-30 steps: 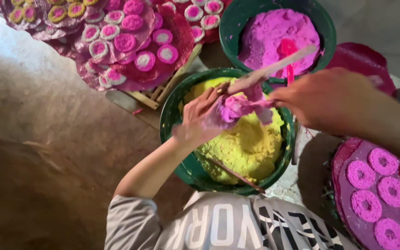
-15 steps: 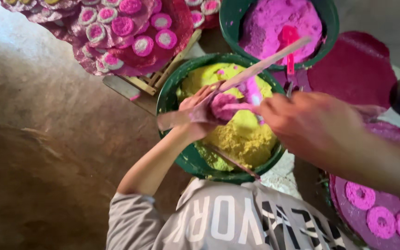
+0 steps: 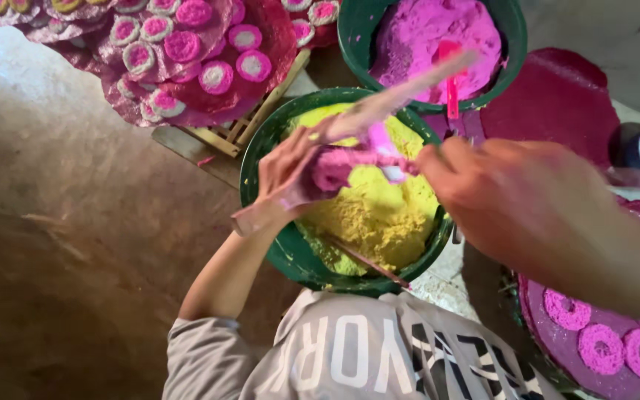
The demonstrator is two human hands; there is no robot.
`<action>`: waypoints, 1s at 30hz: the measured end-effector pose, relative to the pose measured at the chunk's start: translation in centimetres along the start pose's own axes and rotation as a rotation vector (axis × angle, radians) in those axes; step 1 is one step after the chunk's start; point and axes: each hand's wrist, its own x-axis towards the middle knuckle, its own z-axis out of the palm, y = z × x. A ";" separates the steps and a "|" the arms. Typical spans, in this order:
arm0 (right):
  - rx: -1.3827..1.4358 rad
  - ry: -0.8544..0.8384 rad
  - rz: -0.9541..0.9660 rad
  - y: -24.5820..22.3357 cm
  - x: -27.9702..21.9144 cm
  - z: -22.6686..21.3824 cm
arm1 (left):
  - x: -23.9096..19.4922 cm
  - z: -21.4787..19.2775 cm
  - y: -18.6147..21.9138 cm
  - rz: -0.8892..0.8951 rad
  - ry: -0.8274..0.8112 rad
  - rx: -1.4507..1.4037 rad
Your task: The person fills a hand-operated incense mold with yellow powder, presses the powder into small circular shapes onto a pink base, and repeats the process using various molds and colors of powder.
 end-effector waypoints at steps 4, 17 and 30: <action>-0.002 0.091 -0.091 -1.8 3.9 1.8 | 0.3 2.7 -0.5 -0.106 -0.093 -0.020; 0.629 0.582 0.180 -1.3 2.3 6.2 | -1.4 6.3 -8.1 -0.271 0.342 -0.038; 1.527 0.418 0.416 -4.8 8.8 16.3 | 2.7 4.1 -7.0 -0.238 0.087 0.440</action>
